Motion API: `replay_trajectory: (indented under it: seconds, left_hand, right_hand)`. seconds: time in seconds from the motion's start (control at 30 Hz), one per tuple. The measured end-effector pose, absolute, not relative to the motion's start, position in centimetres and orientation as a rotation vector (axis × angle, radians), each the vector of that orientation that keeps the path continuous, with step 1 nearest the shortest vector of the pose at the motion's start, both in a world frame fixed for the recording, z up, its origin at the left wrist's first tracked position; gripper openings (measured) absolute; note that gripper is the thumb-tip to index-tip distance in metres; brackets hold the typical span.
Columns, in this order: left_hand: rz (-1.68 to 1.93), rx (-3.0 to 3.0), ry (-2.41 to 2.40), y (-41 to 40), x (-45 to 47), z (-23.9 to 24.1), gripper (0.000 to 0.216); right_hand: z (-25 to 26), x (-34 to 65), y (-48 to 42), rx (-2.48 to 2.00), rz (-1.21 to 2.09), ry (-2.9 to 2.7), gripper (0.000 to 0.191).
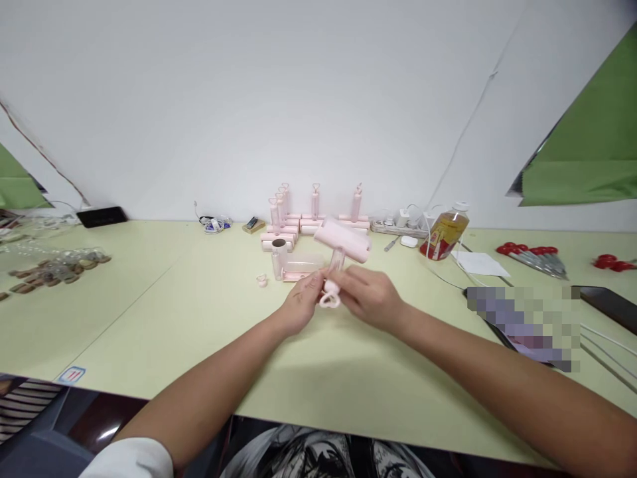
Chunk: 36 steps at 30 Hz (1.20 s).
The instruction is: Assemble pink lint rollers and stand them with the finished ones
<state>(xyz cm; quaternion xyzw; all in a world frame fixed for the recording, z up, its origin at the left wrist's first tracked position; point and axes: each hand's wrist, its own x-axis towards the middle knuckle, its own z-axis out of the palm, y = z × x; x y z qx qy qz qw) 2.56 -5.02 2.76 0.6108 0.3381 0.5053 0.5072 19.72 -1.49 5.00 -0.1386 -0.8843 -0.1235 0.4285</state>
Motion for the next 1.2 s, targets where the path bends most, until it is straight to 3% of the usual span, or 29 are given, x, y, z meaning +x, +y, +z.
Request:
replay_trajectory:
  seconds: [0.1, 0.23, 0.47, 1.03, 1.2]
  left_hand:
    - [1.195, 1.519, 0.88, -5.0, 2.7, 2.3, 0.055]
    - [1.088, 1.509, 0.987, -5.0, 3.3, 1.6, 0.052]
    - [0.948, 1.514, 1.031, -5.3, 3.7, 0.5, 0.042]
    - [0.878, 1.527, 1.017, -5.6, 3.6, -0.1, 0.036]
    - [0.883, 1.543, 1.016, -5.6, 3.5, 0.1, 0.035]
  right_hand:
    - [8.3, 20.8, 1.9, -0.511, -0.169, -2.102, 0.018]
    - [11.4, 21.7, 8.1, -0.734, 0.272, -2.037, 0.014]
    - [11.1, 22.1, 15.7, -1.074, 0.775, -1.983, 0.016]
    - [6.2, 22.1, 22.1, -1.39, 0.675, -1.74, 0.022]
    - [5.1, 22.6, 21.2, -1.441, 0.526, -1.685, 0.037]
